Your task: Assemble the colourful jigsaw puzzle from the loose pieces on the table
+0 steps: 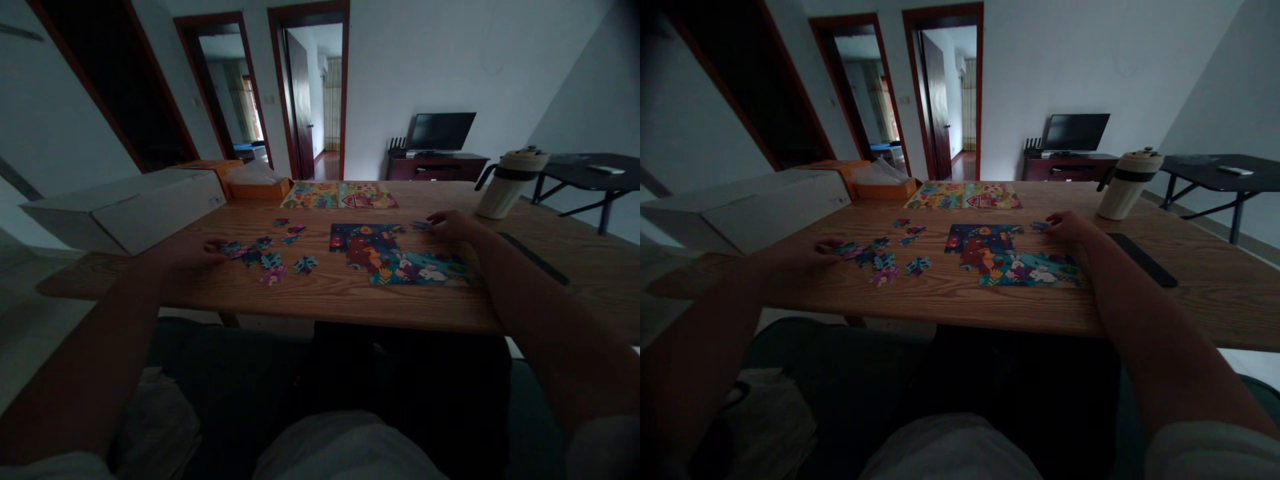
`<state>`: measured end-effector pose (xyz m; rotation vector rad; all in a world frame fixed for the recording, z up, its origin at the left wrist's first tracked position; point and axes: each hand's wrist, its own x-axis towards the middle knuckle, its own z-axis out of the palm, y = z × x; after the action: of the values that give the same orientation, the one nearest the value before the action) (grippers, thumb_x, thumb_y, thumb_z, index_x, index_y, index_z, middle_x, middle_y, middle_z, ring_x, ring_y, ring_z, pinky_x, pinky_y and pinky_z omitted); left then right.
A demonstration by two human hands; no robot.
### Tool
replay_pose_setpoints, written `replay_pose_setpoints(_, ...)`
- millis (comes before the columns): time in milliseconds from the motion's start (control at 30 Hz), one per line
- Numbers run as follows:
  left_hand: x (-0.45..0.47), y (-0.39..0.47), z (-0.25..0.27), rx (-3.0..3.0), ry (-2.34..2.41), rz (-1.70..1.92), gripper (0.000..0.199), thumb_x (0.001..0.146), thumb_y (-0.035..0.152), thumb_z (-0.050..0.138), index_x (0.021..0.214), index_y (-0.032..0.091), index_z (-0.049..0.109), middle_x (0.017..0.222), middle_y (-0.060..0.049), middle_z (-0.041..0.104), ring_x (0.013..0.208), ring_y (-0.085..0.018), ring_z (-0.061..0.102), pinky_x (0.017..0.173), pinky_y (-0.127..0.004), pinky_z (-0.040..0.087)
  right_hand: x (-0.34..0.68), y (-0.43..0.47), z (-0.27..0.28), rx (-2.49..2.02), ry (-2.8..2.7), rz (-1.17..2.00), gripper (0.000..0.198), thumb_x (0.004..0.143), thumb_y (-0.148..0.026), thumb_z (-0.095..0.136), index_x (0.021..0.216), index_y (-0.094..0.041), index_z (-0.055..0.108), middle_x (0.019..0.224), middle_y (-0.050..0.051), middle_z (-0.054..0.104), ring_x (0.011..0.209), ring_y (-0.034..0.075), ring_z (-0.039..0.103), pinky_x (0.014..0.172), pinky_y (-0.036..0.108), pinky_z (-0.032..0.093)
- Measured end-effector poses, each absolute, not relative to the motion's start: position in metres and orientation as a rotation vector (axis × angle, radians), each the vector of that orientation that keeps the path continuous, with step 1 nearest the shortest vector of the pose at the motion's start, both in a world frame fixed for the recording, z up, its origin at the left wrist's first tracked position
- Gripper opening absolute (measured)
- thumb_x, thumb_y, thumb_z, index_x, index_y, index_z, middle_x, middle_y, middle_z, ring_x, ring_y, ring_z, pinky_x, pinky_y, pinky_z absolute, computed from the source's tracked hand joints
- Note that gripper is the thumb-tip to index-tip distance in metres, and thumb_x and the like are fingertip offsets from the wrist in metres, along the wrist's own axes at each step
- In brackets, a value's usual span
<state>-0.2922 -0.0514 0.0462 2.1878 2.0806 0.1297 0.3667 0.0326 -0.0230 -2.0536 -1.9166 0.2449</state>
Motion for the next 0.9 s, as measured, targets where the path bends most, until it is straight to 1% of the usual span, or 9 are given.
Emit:
replay_pose_setpoints(100,-0.297,-0.042,0.043,2.164,1.917,0.119,0.053,0.076,0.052,0.070,0.121,0.024,0.067,0.135,0.002,0.067,0.114,-0.020,0.061,0.095,-0.024,0.043,0.368,0.032,-0.020,-2.022,-1.934,0.272,0.045,0.081,-0.026,0.072,0.125,-0.017,0.071,0.111,0.012,0.076,0.091,0.026,0.073,0.079,0.033,0.058)
replay_pose_setpoints(233,-0.297,-0.039,0.043,2.113,1.856,0.211,0.064,0.065,0.065,0.074,0.114,0.024,0.068,0.126,0.001,0.071,0.108,-0.021,0.063,0.093,-0.027,0.045,0.365,0.029,-0.018,-2.010,-1.950,0.278,0.044,0.081,-0.023,0.072,0.125,-0.017,0.071,0.109,0.013,0.076,0.087,0.025,0.073,0.077,0.034,0.059)
replay_pose_setpoints(333,-0.290,-0.042,0.049,2.091,1.848,0.303,0.070,0.066,0.067,0.074,0.118,0.021,0.065,0.120,-0.003,0.072,0.104,-0.021,0.064,0.091,-0.028,0.047,0.358,0.026,-0.017,-2.027,-1.944,0.242,0.043,0.082,-0.029,0.074,0.124,-0.017,0.072,0.110,0.013,0.076,0.087,0.025,0.073,0.079,0.034,0.059)
replay_pose_setpoints(433,-0.270,-0.043,0.059,2.139,1.882,0.420,0.075,0.069,0.063,0.075,0.127,0.017,0.060,0.123,-0.007,0.068,0.103,-0.022,0.064,0.089,-0.030,0.048,0.349,0.025,-0.017,-2.022,-1.958,0.257,0.039,0.084,-0.027,0.073,0.122,-0.019,0.073,0.111,0.011,0.075,0.087,0.023,0.073,0.080,0.032,0.058)
replay_pose_setpoints(533,-0.229,-0.042,0.069,2.275,1.735,0.470,0.069,0.074,0.051,0.070,0.130,0.014,0.058,0.122,-0.011,0.067,0.099,-0.023,0.065,0.085,-0.033,0.051,0.344,0.028,-0.017,-1.971,-1.961,0.297,0.038,0.083,-0.027,0.076,0.119,-0.019,0.072,0.110,0.010,0.076,0.087,0.022,0.072,0.080,0.030,0.058)
replay_pose_setpoints(633,-0.170,-0.040,0.070,2.466,1.532,0.376,0.059,0.078,0.047,0.066,0.130,0.021,0.062,0.118,-0.008,0.069,0.096,-0.023,0.065,0.083,-0.034,0.051,0.342,0.030,-0.018,-1.931,-1.887,0.361,0.043,0.080,-0.030,0.080,0.120,-0.016,0.070,0.110,0.013,0.075,0.088,0.023,0.072,0.079,0.032,0.059)
replay_pose_setpoints(700,-0.128,-0.035,0.065,2.609,1.345,0.352,0.055,0.077,0.044,0.066,0.126,0.020,0.065,0.117,-0.008,0.070,0.096,-0.023,0.065,0.083,-0.033,0.051,0.343,0.029,-0.017,-1.894,-1.823,0.402,0.044,0.080,-0.030,0.080,0.120,-0.014,0.069,0.111,0.015,0.075,0.089,0.023,0.073,0.080,0.032,0.059)
replay_pose_setpoints(800,-0.077,-0.024,0.052,2.677,1.172,0.311,0.050,0.078,0.041,0.064,0.124,0.020,0.066,0.110,-0.007,0.072,0.093,-0.022,0.066,0.081,-0.031,0.051,0.341,0.026,-0.015,-1.812,-1.789,0.422,0.036,0.083,-0.025,0.075,0.117,-0.014,0.070,0.112,0.015,0.074,0.094,0.022,0.072,0.082,0.030,0.058)
replay_pose_setpoints(900,-0.051,-0.013,0.034,2.723,1.143,0.273,0.043,0.081,0.040,0.062,0.119,0.022,0.069,0.107,-0.006,0.073,0.091,-0.022,0.067,0.081,-0.031,0.051,0.335,0.022,-0.016,-1.815,-1.860,0.395,0.030,0.087,-0.022,0.067,0.115,-0.015,0.072,0.109,0.013,0.076,0.092,0.021,0.072,0.079,0.028,0.056)
